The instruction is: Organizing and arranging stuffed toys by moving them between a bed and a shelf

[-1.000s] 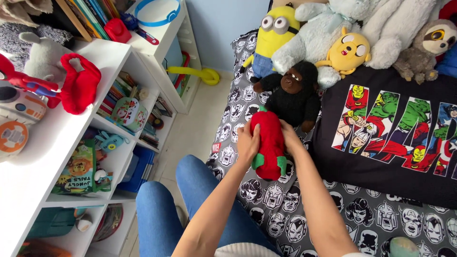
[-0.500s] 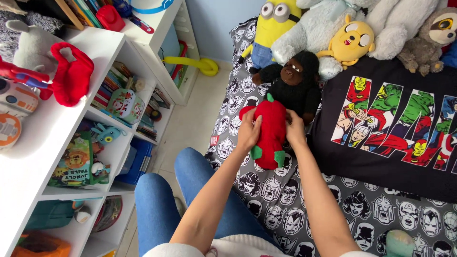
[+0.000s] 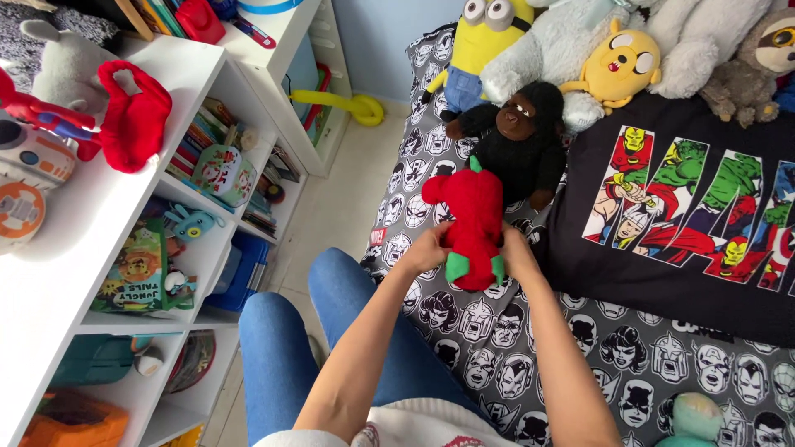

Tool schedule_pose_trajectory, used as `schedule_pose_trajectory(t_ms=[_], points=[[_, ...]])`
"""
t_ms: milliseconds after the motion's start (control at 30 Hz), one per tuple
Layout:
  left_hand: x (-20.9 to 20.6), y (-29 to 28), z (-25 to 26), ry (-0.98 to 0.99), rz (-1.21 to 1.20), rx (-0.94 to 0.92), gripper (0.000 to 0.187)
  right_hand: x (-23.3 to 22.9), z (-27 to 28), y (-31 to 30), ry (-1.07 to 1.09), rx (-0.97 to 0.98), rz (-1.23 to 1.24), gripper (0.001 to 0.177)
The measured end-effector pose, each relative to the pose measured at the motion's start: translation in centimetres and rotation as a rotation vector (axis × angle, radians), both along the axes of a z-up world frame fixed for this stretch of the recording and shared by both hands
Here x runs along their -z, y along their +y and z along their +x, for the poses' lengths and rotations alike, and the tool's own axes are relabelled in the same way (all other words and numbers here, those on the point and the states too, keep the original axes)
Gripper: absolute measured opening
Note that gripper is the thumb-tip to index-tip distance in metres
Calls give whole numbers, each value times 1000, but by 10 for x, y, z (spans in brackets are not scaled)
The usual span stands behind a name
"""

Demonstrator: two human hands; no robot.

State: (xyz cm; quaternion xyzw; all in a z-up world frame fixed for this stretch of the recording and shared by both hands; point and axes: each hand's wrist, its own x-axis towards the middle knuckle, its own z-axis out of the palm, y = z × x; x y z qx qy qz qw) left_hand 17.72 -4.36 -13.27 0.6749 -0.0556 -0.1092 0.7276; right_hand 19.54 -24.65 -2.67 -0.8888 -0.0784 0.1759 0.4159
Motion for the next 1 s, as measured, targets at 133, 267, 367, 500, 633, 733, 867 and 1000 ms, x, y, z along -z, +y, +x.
schedule_pose_trajectory(t_ms=[133,267,367,500,633,733,867,1000], points=[[-6,14,9,-114,560,-156,52,3,5,-1,-237,62,-78,36],[5,23,17,-116,749,-216,62,33,10,-11,-293,32,-130,45],[-59,25,-2,-34,692,-230,97,14,11,-7,-354,189,82,53],[-74,30,18,-87,807,-209,118,12,28,-5,-419,202,128,59],[-64,30,44,-143,883,-121,121,-9,31,17,-332,151,165,63],[-64,29,54,-150,793,-88,117,5,51,16,-255,118,150,76],[-58,9,60,-124,658,-159,102,38,66,19,374,444,820,61],[-83,-8,32,-87,595,-222,105,41,68,19,295,342,723,61]])
